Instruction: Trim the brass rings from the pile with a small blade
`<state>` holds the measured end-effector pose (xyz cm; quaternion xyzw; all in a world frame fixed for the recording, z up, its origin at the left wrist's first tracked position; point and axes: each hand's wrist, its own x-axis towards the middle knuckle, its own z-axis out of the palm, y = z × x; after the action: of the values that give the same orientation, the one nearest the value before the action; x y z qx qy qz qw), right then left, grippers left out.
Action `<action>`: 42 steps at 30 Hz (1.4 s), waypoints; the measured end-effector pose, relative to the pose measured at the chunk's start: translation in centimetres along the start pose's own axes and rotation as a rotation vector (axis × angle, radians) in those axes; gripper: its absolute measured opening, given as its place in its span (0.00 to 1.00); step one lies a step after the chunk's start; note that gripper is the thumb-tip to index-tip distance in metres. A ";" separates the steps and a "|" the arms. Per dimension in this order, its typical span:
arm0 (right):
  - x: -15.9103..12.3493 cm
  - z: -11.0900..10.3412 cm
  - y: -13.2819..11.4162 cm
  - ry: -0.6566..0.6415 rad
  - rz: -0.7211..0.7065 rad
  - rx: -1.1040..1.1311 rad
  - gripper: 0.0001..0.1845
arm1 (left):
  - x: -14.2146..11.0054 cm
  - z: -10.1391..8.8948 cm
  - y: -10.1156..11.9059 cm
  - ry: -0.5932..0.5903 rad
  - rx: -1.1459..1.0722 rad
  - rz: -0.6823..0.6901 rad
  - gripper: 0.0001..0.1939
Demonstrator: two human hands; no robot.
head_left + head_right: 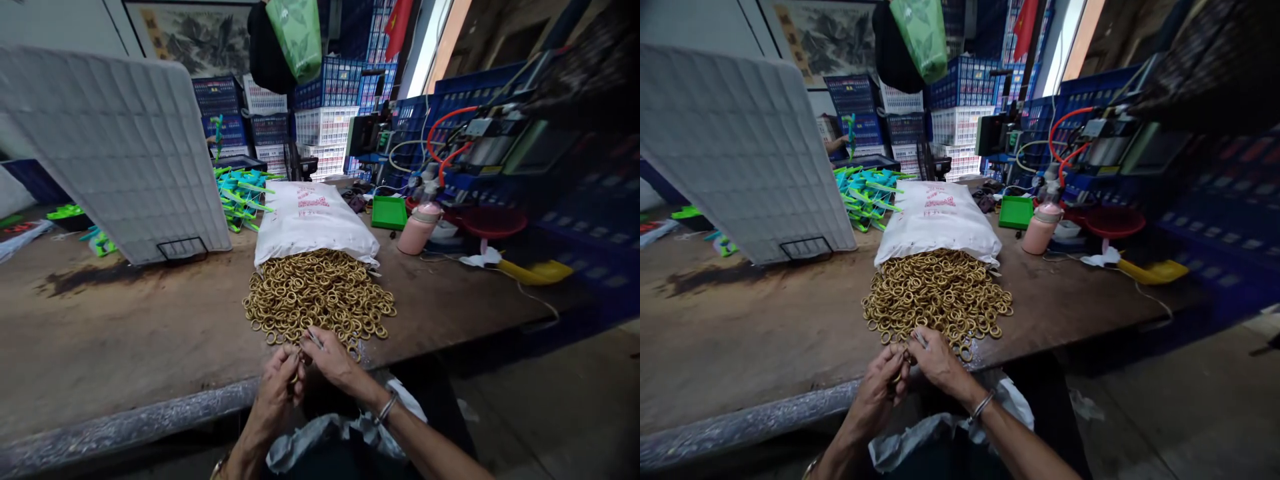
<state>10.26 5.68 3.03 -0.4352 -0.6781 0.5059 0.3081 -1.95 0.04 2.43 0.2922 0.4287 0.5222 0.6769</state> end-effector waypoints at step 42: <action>4.3 5.3 -0.9 -0.066 -0.105 -1.060 0.08 | -2.6 -5.8 0.6 0.321 -0.485 -0.142 0.13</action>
<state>3.59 7.22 2.19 -0.4804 -0.8709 0.0913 0.0493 -7.56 -2.57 1.02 0.0050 0.4123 0.6002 0.6854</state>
